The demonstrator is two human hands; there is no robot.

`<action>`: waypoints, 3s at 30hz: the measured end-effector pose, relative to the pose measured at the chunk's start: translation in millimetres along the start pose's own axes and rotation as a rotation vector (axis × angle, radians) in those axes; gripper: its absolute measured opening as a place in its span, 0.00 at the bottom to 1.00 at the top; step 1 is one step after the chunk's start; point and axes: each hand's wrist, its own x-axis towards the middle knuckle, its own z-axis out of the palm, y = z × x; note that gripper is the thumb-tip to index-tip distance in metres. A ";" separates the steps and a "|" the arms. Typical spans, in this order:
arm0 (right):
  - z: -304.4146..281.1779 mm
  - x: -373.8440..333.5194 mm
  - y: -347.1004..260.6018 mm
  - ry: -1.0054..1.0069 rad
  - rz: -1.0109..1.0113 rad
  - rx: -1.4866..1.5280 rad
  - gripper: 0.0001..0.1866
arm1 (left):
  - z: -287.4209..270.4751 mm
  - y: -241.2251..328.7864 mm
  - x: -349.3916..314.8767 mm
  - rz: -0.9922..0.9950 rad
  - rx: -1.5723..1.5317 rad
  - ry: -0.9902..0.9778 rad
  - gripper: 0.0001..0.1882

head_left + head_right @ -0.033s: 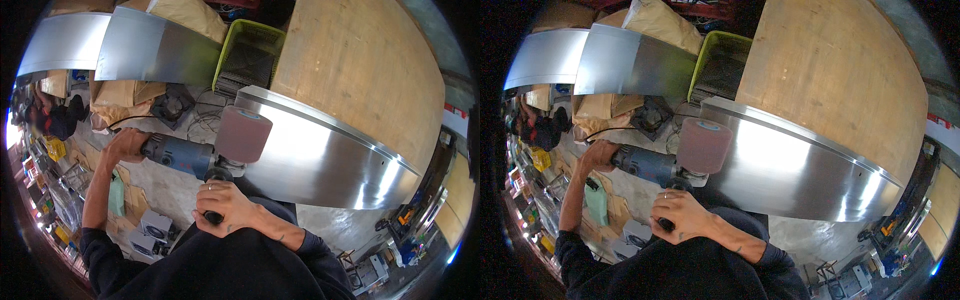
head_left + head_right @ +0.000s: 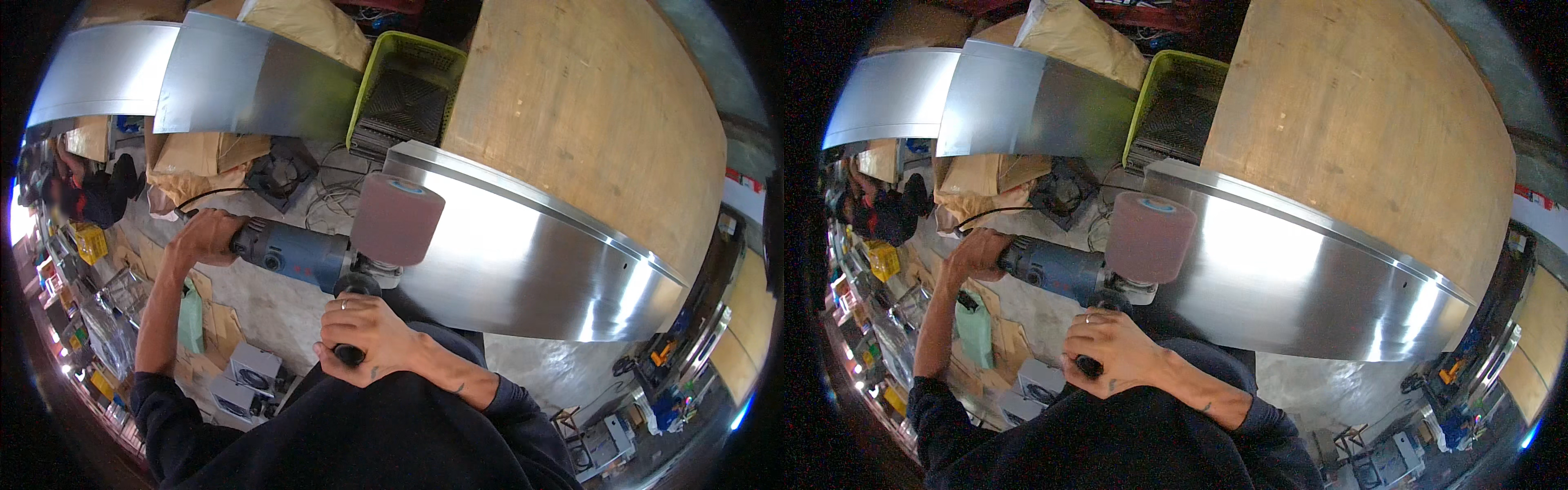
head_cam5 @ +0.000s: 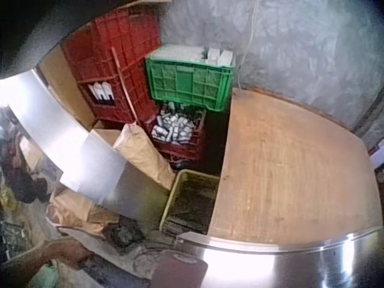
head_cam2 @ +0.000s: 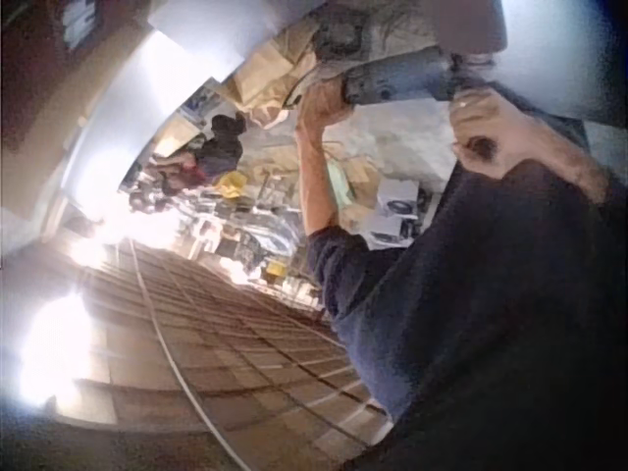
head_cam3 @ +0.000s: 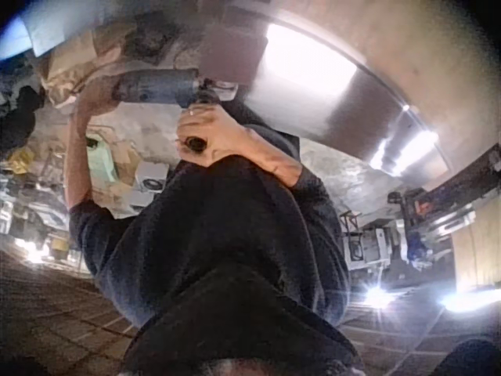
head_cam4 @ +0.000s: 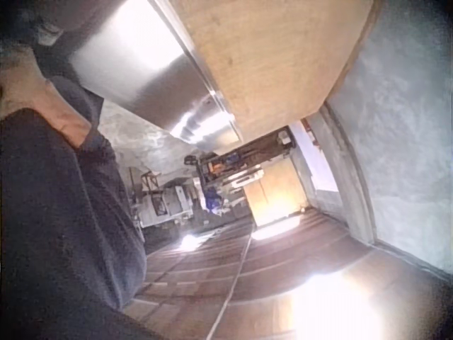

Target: The person uses a handheld electric polisher with a buffing pad to smooth the surface of a large curved stainless steel panel. The person moves the tool steadily across the metal surface in overlapping passes, maintaining consistent pressure and coverage.

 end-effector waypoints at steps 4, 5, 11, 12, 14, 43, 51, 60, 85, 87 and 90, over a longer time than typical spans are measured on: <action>-3.8 5.1 6.5 -0.007 0.006 -0.019 0.11 | 5.2 -11.3 10.8 0.039 -0.021 0.054 0.24; -4.8 5.7 7.8 -0.016 0.010 -0.024 0.10 | 6.7 -12.7 13.1 0.038 -0.042 0.059 0.23; -9.0 9.4 20.0 -0.013 0.003 -0.024 0.09 | 5.9 -13.9 19.1 -0.009 -0.006 0.064 0.24; -9.9 9.6 20.4 -0.021 0.006 -0.031 0.09 | 6.0 -13.7 20.1 -0.017 -0.003 0.061 0.25; -10.1 9.3 23.4 -0.023 0.007 -0.019 0.09 | 11.6 -18.6 21.6 0.002 -0.011 0.087 0.25; -6.2 2.5 46.1 -0.042 0.054 -0.039 0.09 | 16.4 -31.8 37.5 -0.038 -0.012 -0.007 0.25; -7.2 1.7 44.5 -0.024 0.049 -0.052 0.09 | 16.7 -29.4 39.0 0.014 -0.004 0.025 0.28; -18.3 -4.7 40.4 -0.032 0.061 -0.044 0.09 | 23.9 -30.6 48.8 0.038 0.010 -0.001 0.30; -57.8 -56.2 29.5 0.049 0.095 -0.049 0.09 | 28.4 31.0 63.8 0.106 0.032 0.036 0.28; -60.1 -63.4 31.6 0.080 0.069 -0.045 0.08 | 28.5 39.5 66.5 0.084 0.032 0.033 0.26; -68.1 -71.3 28.7 0.069 0.075 -0.047 0.08 | 14.7 62.1 67.7 0.072 0.022 -0.020 0.25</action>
